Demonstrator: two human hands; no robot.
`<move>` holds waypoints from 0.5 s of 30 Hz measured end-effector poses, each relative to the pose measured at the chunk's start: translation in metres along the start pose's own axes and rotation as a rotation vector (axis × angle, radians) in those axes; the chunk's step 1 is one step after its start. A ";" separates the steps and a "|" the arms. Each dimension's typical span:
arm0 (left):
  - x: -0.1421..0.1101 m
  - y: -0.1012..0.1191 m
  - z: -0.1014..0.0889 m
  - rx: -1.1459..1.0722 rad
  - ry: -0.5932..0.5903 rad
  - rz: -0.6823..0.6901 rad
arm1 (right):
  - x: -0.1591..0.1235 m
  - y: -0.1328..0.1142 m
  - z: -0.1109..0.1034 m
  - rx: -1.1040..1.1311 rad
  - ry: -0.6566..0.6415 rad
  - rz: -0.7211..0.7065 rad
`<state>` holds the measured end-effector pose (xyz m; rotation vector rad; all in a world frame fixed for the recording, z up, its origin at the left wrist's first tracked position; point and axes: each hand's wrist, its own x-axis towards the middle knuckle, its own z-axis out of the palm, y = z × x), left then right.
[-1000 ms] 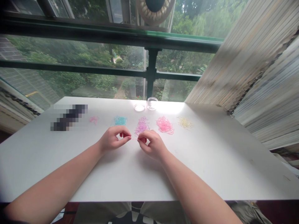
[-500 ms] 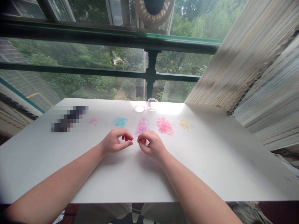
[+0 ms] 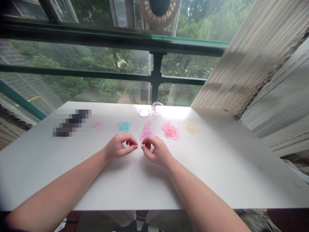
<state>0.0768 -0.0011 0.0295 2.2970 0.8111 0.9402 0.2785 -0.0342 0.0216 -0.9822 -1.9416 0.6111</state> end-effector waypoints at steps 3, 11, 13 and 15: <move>0.000 0.000 0.000 -0.007 -0.001 -0.001 | 0.001 -0.002 0.000 -0.012 -0.014 -0.019; 0.001 0.002 -0.002 0.012 -0.027 -0.005 | 0.002 -0.003 0.000 -0.028 -0.015 -0.042; 0.001 0.002 -0.002 0.015 -0.029 -0.005 | 0.002 -0.003 -0.001 -0.023 -0.014 -0.042; 0.002 0.002 -0.002 0.015 -0.022 -0.005 | 0.002 -0.003 -0.001 -0.018 -0.015 -0.037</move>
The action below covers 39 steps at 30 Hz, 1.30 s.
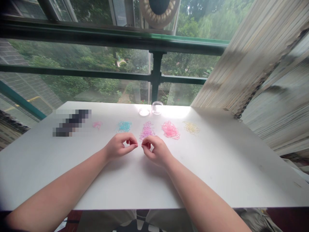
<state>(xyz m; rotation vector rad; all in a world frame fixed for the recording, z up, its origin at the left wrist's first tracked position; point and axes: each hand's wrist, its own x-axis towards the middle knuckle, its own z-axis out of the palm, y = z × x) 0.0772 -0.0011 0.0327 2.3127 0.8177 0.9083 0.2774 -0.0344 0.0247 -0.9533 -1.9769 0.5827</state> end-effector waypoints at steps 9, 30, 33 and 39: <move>-0.001 -0.001 0.000 0.006 0.011 -0.006 | 0.000 0.001 0.000 0.008 -0.003 0.014; 0.001 0.005 -0.002 0.053 -0.024 0.005 | 0.001 -0.003 0.000 0.007 -0.009 0.024; 0.001 0.006 -0.002 0.056 -0.015 0.009 | 0.001 -0.003 -0.001 0.005 -0.007 0.022; 0.000 -0.002 0.001 -0.016 0.045 -0.012 | 0.000 -0.001 0.001 -0.017 0.006 0.006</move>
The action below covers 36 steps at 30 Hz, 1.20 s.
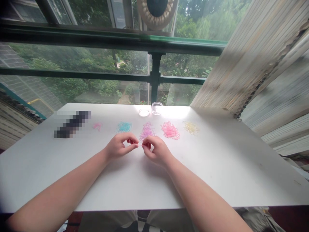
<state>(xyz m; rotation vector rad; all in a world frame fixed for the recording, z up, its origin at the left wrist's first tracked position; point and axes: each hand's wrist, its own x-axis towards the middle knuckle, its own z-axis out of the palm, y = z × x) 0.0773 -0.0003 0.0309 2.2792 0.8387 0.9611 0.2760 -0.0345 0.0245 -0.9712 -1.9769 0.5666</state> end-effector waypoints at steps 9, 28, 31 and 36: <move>-0.003 -0.008 -0.011 0.035 0.063 -0.057 | 0.005 0.043 -0.069 -0.363 0.229 0.055; -0.006 -0.019 -0.025 0.119 0.173 -0.122 | 0.000 0.080 -0.088 -0.584 0.219 0.453; -0.006 -0.019 -0.026 0.120 0.200 -0.116 | 0.000 0.082 -0.088 -0.584 0.205 0.455; -0.006 -0.022 -0.029 0.133 0.221 -0.112 | -0.001 0.084 -0.090 -0.591 0.180 0.460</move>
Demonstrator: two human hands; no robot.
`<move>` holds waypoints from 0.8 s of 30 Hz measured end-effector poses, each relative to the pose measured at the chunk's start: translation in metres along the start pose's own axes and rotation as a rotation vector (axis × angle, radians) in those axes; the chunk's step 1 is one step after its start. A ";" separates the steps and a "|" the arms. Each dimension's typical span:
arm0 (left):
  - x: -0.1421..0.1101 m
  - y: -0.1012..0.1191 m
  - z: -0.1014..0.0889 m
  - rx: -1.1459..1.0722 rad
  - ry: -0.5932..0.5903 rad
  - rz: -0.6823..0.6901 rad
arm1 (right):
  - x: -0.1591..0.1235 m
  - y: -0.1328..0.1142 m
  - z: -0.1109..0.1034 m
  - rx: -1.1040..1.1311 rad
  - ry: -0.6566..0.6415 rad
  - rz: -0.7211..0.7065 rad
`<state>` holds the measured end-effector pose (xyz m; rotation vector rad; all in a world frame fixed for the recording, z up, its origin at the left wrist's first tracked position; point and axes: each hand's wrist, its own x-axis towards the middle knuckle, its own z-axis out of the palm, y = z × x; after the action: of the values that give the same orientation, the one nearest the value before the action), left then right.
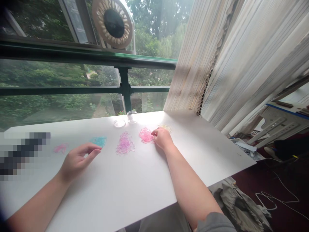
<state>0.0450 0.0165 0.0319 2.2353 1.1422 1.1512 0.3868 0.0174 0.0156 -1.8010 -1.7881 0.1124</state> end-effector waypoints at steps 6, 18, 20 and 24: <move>0.001 -0.001 -0.003 0.003 0.021 -0.013 | -0.001 0.001 0.000 -0.028 -0.011 0.013; 0.002 -0.007 -0.010 0.108 0.072 -0.069 | -0.002 -0.006 -0.003 0.054 0.085 0.055; 0.004 -0.009 -0.015 0.162 0.095 -0.109 | -0.004 -0.013 -0.003 0.119 0.098 0.028; 0.009 -0.016 -0.027 0.271 0.142 -0.272 | -0.011 -0.028 0.001 0.330 0.057 -0.089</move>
<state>0.0185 0.0325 0.0428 2.1229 1.6905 1.1104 0.3603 0.0050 0.0242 -1.4758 -1.6939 0.2989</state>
